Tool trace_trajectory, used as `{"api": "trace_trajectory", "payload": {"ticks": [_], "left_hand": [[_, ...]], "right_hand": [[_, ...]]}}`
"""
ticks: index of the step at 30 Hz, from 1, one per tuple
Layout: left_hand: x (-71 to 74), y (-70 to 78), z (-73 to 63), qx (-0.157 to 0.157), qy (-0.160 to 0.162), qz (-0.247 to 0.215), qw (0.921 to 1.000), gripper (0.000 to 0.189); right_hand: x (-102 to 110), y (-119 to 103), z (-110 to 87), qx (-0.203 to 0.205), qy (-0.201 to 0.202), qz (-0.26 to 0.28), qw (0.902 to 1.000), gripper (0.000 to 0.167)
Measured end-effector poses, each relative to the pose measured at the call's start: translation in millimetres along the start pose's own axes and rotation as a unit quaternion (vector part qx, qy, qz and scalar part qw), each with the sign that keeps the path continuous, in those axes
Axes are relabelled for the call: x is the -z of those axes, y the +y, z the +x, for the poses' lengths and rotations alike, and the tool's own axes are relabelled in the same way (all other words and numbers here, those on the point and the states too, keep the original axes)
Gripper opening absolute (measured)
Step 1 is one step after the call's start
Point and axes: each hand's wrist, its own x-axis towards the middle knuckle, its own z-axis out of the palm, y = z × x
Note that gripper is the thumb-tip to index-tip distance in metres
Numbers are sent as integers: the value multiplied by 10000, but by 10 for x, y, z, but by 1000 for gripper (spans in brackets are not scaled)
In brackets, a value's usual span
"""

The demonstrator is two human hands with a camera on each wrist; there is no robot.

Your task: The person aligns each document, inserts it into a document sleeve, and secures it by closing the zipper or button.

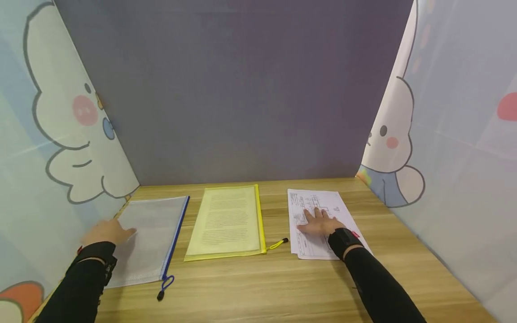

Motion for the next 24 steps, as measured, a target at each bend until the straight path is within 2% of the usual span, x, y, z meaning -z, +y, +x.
{"api": "trace_trajectory", "payload": {"ticks": [3,8,10,15,19,22,24], "left_hand": [[-10,-158,15,277,-355,-86,9989,92],[-4,-333,38,246,-828,-441,9953,109],[-1,-365,41,352,-946,-596,9931,116],[-15,-359,18,673,-1081,-868,9881,125],[-14,-327,-11,703,-1171,-729,9879,122],[-34,-340,17,472,-1069,-771,9901,121],[-61,-361,53,287,-996,-922,9903,125]], "right_hand": [[-11,21,24,62,34,54,10000,99],[-31,27,52,67,78,-57,9999,98],[-15,-10,35,57,95,-169,9998,95],[40,-99,-20,79,197,-487,9986,86],[72,-128,-14,185,324,-822,9959,85],[102,-188,17,211,547,-1180,9913,80],[116,-286,44,259,838,-1412,9861,72]]}}
